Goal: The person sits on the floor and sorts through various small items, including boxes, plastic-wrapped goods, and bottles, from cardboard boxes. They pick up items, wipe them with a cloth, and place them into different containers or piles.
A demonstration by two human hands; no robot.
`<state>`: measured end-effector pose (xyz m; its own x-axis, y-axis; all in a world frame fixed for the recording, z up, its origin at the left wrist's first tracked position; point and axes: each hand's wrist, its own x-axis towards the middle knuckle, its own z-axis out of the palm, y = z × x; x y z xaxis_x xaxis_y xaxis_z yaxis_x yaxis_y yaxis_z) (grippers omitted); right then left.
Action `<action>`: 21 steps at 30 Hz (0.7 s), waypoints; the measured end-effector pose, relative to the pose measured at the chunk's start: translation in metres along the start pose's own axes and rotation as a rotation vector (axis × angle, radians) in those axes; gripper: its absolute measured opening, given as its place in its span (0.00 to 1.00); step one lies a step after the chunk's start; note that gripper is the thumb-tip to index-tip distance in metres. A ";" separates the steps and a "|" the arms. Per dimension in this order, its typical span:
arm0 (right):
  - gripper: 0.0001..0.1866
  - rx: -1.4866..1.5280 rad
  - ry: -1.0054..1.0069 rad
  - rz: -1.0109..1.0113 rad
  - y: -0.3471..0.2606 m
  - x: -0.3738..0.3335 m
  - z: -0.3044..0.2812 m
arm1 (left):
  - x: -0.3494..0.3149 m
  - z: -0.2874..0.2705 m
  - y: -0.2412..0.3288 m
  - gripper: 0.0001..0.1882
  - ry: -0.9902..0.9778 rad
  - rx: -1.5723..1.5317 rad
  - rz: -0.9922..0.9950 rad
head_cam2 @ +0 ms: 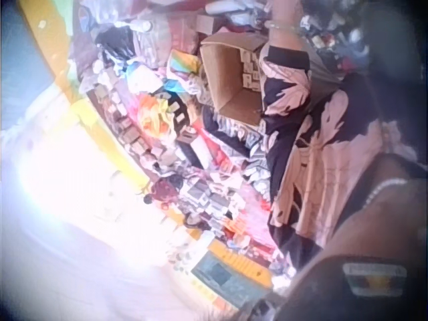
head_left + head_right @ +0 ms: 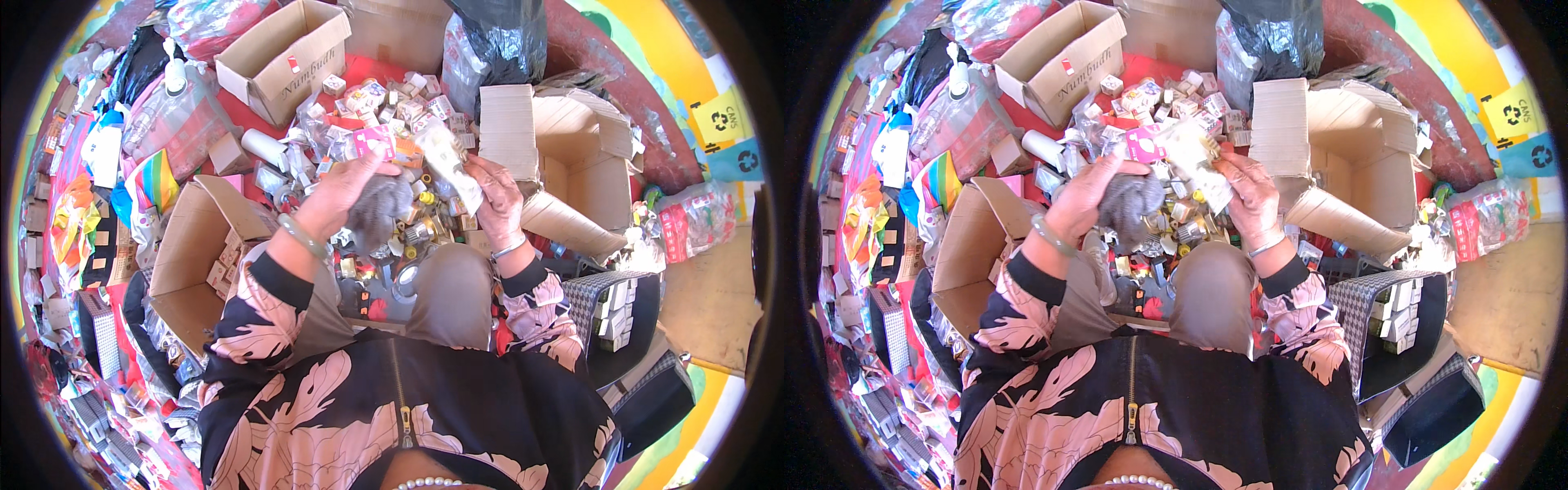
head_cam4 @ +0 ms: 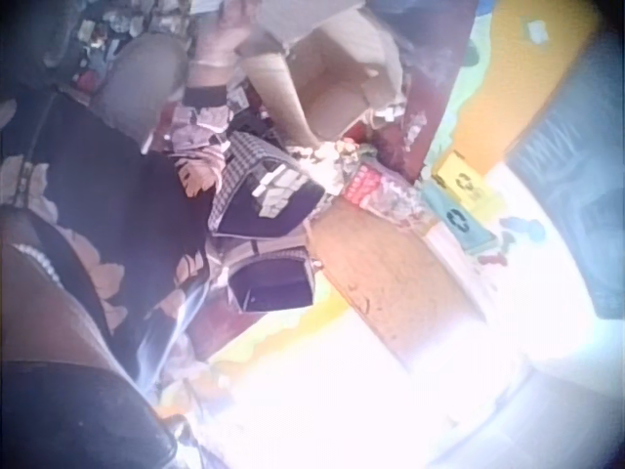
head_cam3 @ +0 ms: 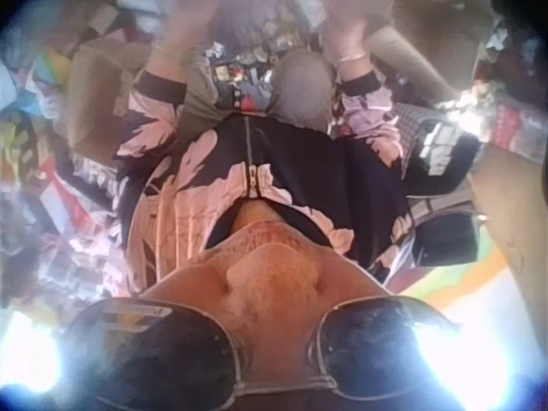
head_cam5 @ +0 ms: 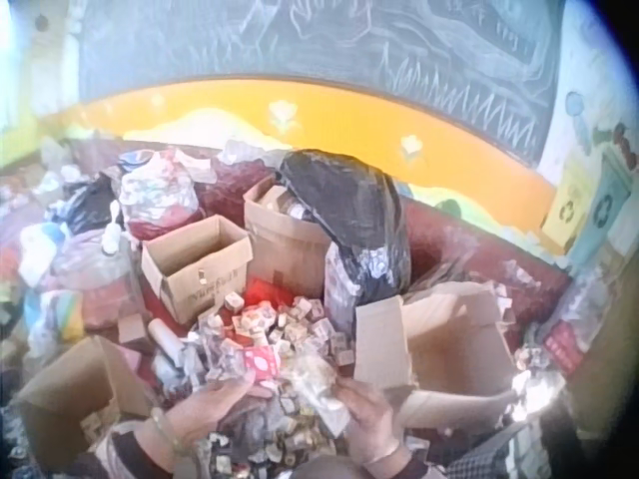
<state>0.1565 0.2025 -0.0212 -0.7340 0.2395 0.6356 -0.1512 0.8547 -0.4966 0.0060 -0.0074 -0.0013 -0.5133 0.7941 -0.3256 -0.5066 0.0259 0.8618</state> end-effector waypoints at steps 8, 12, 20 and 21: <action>0.23 -0.408 -0.017 -0.368 -0.044 0.010 -0.003 | -0.004 0.013 -0.007 0.24 -0.270 -0.293 0.113; 0.21 -0.374 -0.130 -0.397 -0.042 -0.001 -0.002 | -0.007 0.014 -0.002 0.19 -0.195 -0.084 -0.004; 0.43 0.058 -0.397 0.148 -0.045 0.003 0.009 | 0.008 -0.006 -0.016 0.12 0.097 0.204 -0.011; 0.51 0.365 -0.554 0.358 -0.031 -0.003 0.009 | 0.008 -0.006 -0.015 0.13 0.089 0.427 0.046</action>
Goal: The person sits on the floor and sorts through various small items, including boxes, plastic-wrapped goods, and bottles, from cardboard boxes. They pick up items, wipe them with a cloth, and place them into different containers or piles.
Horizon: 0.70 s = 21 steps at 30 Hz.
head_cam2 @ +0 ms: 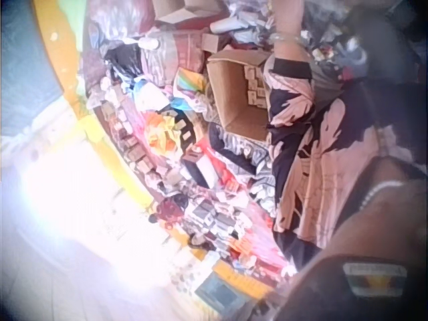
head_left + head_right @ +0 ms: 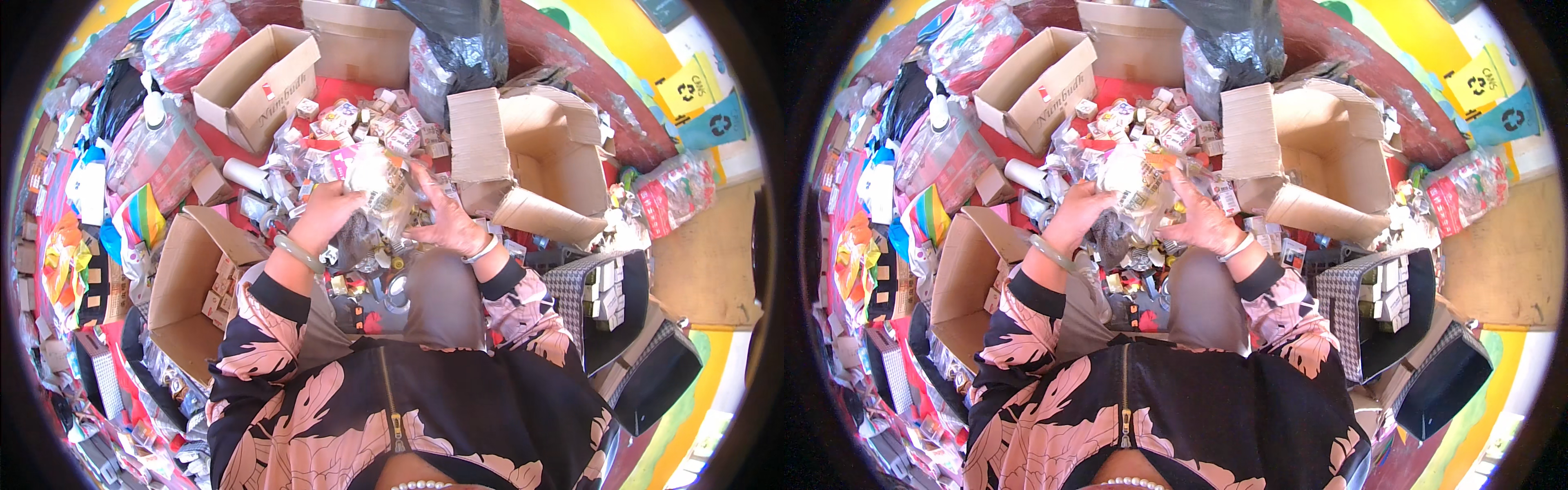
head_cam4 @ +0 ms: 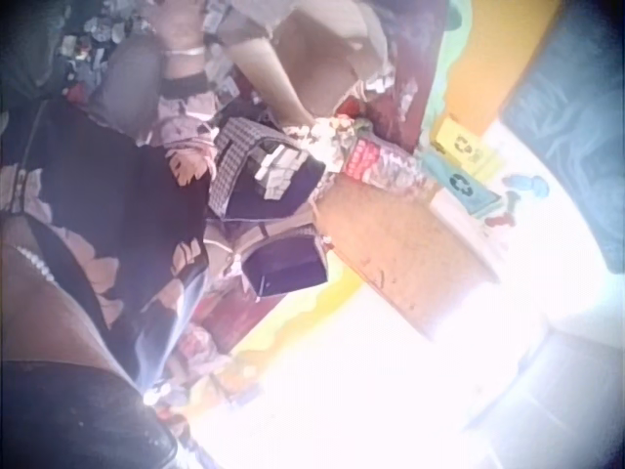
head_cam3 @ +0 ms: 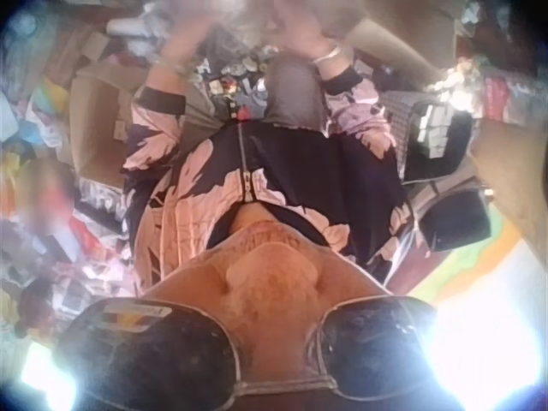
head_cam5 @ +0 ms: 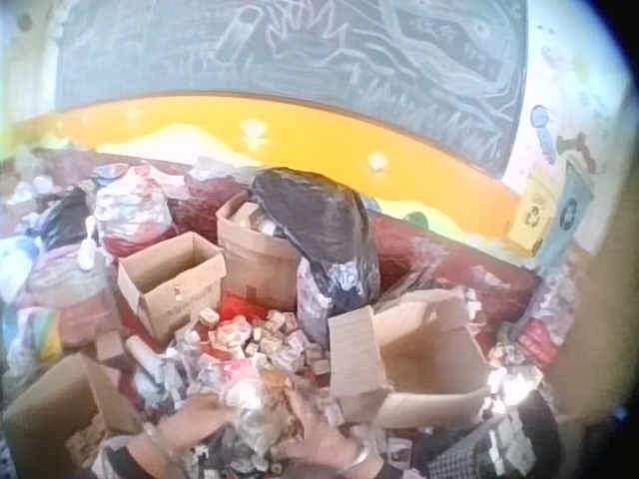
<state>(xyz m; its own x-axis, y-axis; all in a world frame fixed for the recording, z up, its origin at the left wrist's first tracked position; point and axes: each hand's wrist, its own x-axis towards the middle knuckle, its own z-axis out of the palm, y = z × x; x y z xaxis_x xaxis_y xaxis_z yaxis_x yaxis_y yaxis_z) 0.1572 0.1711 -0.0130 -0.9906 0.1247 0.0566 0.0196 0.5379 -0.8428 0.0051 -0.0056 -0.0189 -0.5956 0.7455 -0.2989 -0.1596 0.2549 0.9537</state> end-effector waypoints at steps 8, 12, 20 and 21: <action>0.24 0.663 -0.243 0.421 0.025 0.008 0.009 | -0.004 0.000 -0.015 0.20 -0.344 0.757 0.393; 0.09 0.403 -0.346 0.549 0.040 0.009 0.004 | -0.012 0.002 -0.004 0.20 -0.437 0.887 0.230; 0.18 -0.426 -0.604 0.412 0.172 0.050 -0.006 | -0.025 0.012 -0.002 0.18 -0.534 1.086 0.052; 0.18 -0.384 -0.682 0.449 0.177 0.057 -0.002 | -0.025 0.017 -0.006 0.18 -0.555 1.092 0.066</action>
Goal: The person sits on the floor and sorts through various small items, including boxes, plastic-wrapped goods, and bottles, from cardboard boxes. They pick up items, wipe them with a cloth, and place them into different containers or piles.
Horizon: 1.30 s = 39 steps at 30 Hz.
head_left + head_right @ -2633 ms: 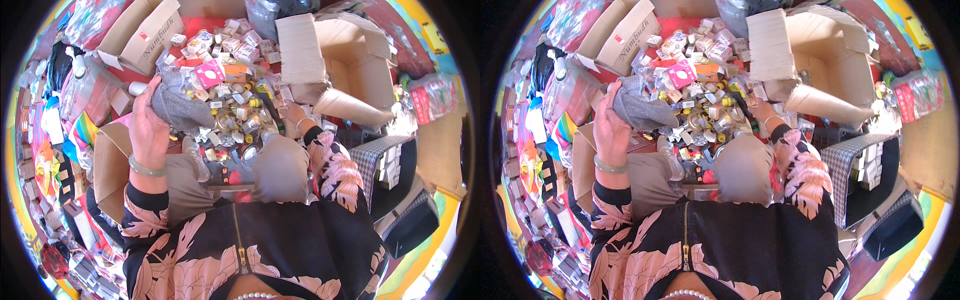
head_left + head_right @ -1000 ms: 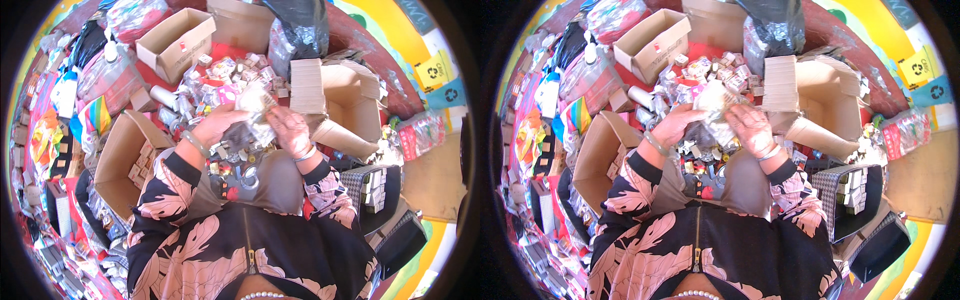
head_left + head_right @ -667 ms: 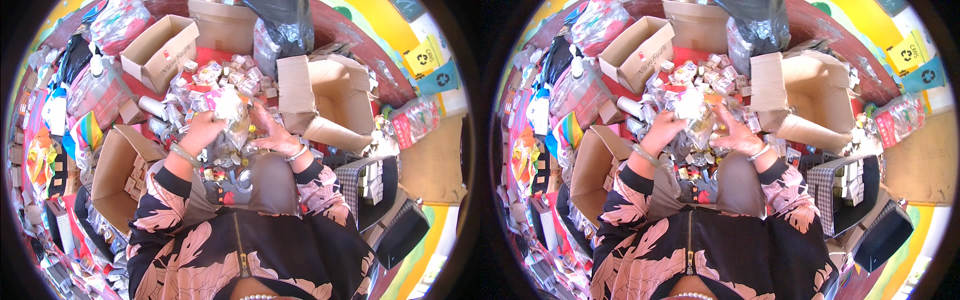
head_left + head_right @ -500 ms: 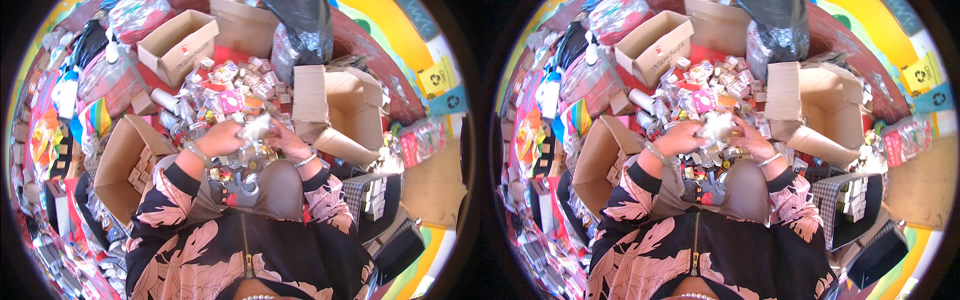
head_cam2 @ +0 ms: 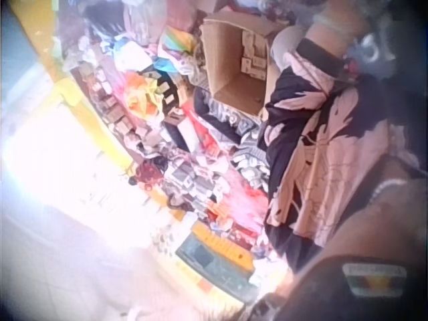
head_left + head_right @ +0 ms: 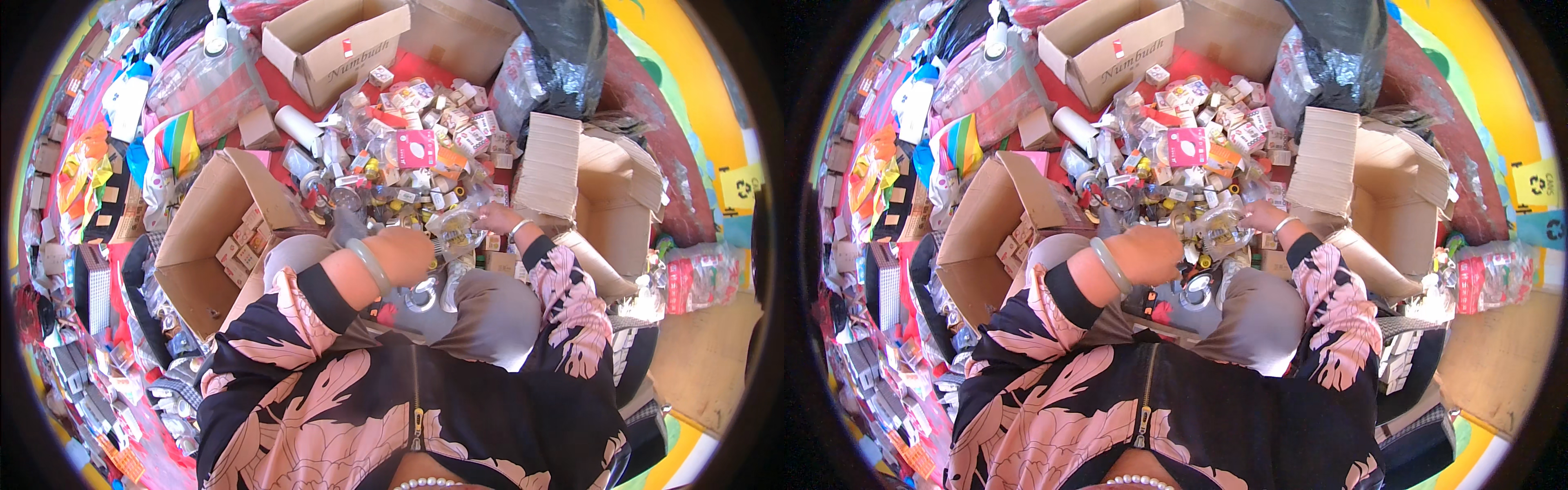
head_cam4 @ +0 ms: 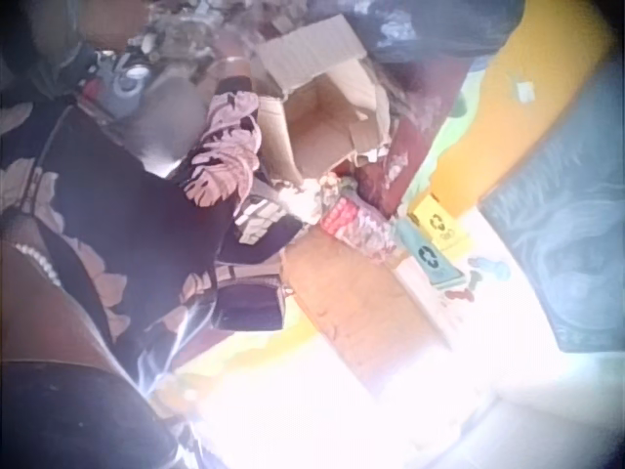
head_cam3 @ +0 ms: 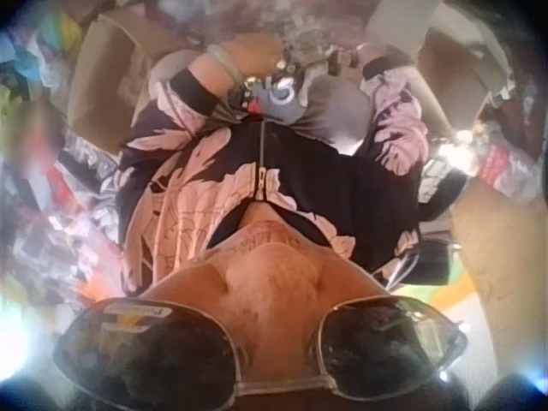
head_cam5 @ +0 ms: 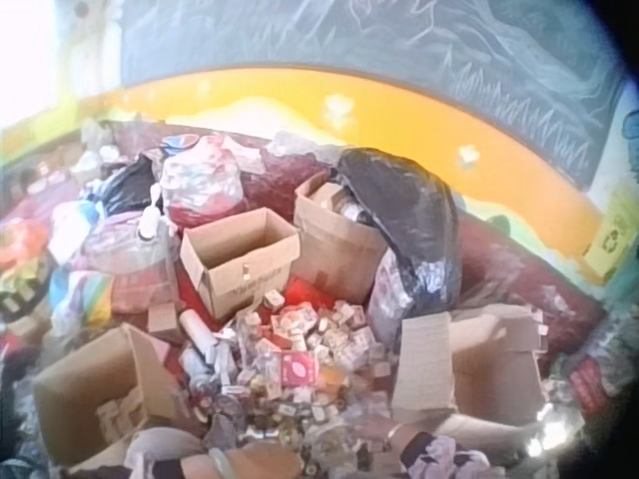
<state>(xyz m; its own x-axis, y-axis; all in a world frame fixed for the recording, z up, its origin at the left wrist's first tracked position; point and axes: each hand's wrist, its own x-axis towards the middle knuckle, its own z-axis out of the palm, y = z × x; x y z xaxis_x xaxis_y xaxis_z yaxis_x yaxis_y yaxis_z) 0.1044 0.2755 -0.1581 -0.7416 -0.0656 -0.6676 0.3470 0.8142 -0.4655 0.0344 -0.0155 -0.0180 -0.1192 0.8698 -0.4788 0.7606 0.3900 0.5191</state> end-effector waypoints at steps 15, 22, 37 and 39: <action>0.30 0.657 0.594 0.092 0.028 0.277 0.003 | 0.008 0.007 -0.001 0.10 0.005 -0.039 0.082; 0.32 0.994 0.527 0.170 -0.004 0.233 0.017 | 0.006 0.003 -0.001 0.09 -0.001 -0.048 0.069; 0.29 1.472 0.100 -0.469 -0.070 0.016 -0.062 | 0.014 -0.005 -0.010 0.13 0.155 -0.034 -0.013; 0.34 1.506 0.026 -0.629 -0.098 -0.010 -0.055 | 0.012 -0.007 -0.017 0.15 0.186 -0.040 -0.072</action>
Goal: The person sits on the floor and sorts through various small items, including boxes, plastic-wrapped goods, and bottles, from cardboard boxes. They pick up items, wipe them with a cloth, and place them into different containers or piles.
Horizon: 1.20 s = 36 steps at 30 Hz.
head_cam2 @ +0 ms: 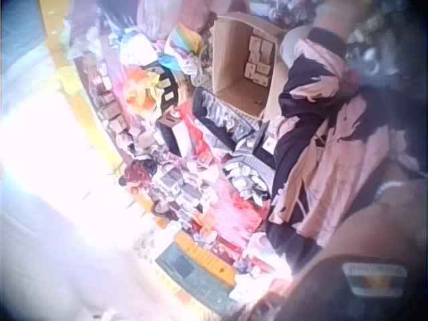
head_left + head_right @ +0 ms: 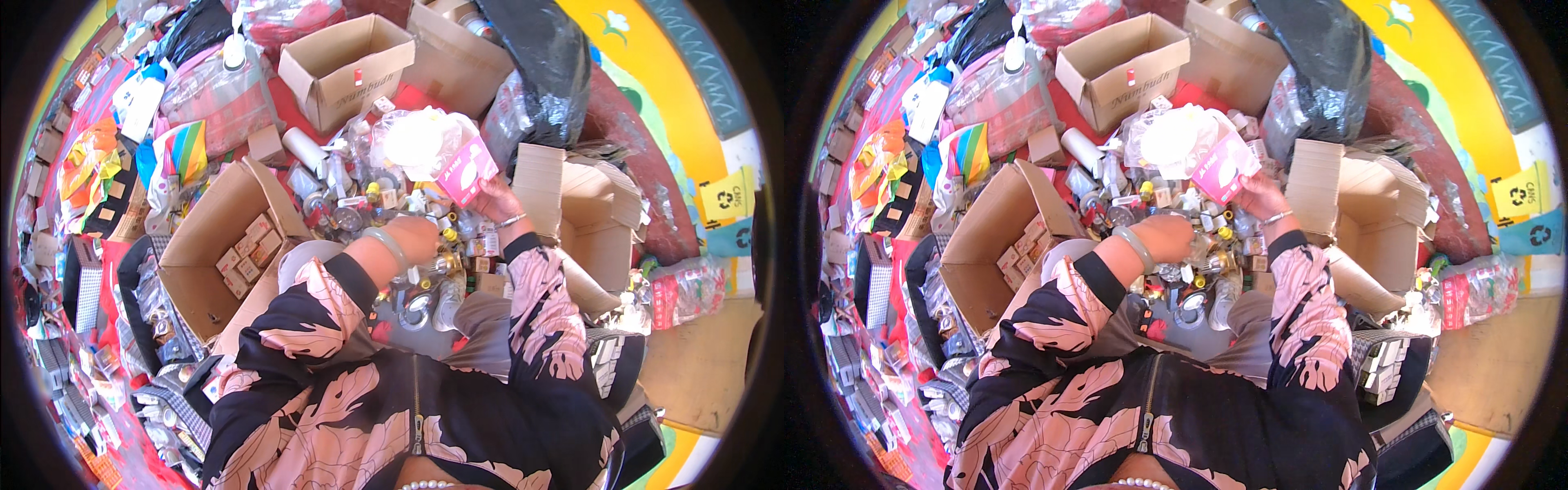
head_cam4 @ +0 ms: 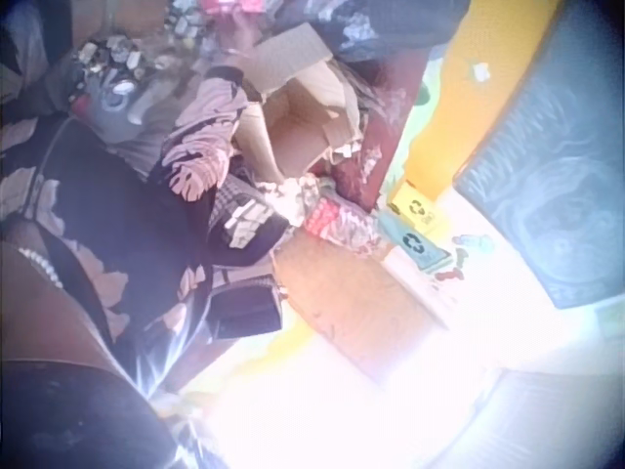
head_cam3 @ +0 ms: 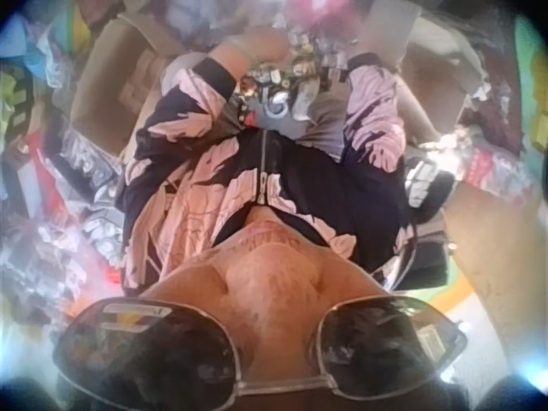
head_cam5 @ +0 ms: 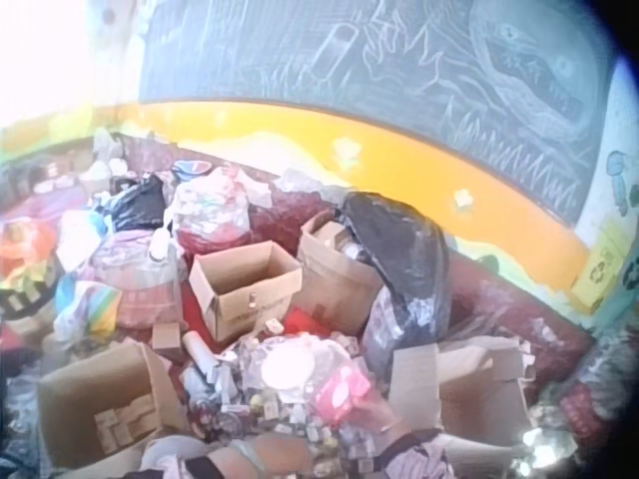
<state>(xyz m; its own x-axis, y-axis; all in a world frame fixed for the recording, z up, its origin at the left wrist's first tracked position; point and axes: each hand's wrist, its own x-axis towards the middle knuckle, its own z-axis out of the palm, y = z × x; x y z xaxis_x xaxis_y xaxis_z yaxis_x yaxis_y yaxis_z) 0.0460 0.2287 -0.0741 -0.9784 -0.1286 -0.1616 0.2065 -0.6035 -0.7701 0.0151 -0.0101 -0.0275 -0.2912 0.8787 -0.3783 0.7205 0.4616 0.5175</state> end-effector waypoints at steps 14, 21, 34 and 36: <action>0.31 0.101 0.044 -0.234 -0.005 -0.077 0.047 | -0.042 -0.055 0.001 0.16 0.830 -1.936 0.446; 0.34 -0.033 0.151 -0.308 -0.034 -0.110 0.086 | -0.025 -0.043 -0.014 0.12 0.829 -1.561 0.365; 0.36 -0.075 0.309 -0.298 -0.035 -0.110 0.075 | -0.012 -0.050 -0.021 0.06 0.963 -1.721 0.528; 0.37 -0.116 0.308 -0.346 -0.041 -0.110 0.079 | -0.011 -0.054 -0.026 0.07 0.972 -1.924 0.488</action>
<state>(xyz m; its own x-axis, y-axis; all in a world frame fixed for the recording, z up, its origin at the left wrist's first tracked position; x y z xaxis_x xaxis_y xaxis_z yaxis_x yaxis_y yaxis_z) 0.1456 0.2051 0.0241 -0.9483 0.3142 -0.0450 -0.1161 -0.4753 -0.8721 -0.0344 -0.0257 0.0046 -0.9066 0.4190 0.0498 -0.3199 -0.7595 0.5664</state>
